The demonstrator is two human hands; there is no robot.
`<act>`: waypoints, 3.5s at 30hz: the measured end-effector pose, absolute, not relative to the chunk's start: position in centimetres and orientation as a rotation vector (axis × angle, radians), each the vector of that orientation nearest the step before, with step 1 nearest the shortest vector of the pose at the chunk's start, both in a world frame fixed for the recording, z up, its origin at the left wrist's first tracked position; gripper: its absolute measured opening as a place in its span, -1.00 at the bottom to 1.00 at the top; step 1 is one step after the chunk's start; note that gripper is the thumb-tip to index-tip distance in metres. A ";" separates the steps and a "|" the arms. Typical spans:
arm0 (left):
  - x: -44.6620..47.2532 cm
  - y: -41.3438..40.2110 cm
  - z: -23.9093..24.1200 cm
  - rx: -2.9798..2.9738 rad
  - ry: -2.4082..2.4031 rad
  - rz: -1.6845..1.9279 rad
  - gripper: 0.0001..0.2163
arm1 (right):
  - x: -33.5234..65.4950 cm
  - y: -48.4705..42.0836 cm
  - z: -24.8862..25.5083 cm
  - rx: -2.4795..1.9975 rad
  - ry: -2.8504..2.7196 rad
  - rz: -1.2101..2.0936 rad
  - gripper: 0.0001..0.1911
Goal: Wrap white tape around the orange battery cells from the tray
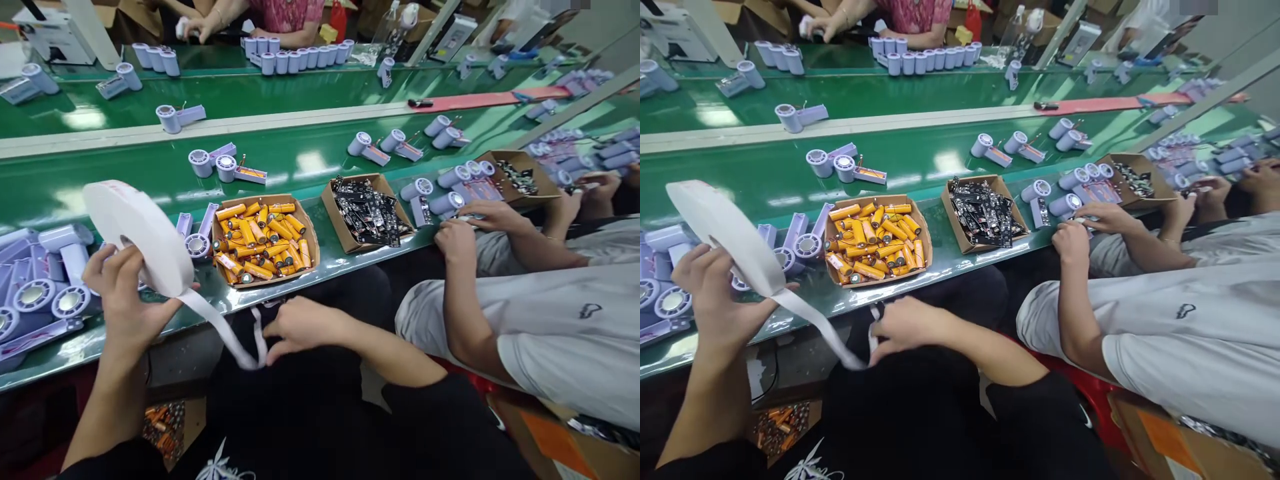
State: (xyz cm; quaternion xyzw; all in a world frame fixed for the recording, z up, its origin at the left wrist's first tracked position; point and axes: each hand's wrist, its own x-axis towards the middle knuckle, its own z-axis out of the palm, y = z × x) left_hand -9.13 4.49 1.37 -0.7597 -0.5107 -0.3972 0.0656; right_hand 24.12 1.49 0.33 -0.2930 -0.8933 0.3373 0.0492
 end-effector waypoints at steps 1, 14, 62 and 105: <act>-9.3 4.4 1.2 -2.296 -1.558 -1.214 -0.12 | 24.6 2.8 0.6 -0.992 -2.666 0.986 -0.67; -6.3 4.2 -0.6 -2.494 -1.389 -1.078 -0.22 | 28.1 15.5 -0.6 -1.819 -2.211 0.474 -0.57; -2.4 3.9 3.6 -2.445 -1.037 -0.639 -0.26 | 26.3 5.1 1.1 -0.922 -1.114 1.292 -0.28; 8.3 42.6 1.5 -2.714 -1.639 0.369 -0.41 | 38.4 -4.7 -5.1 -1.387 -0.654 0.629 -0.51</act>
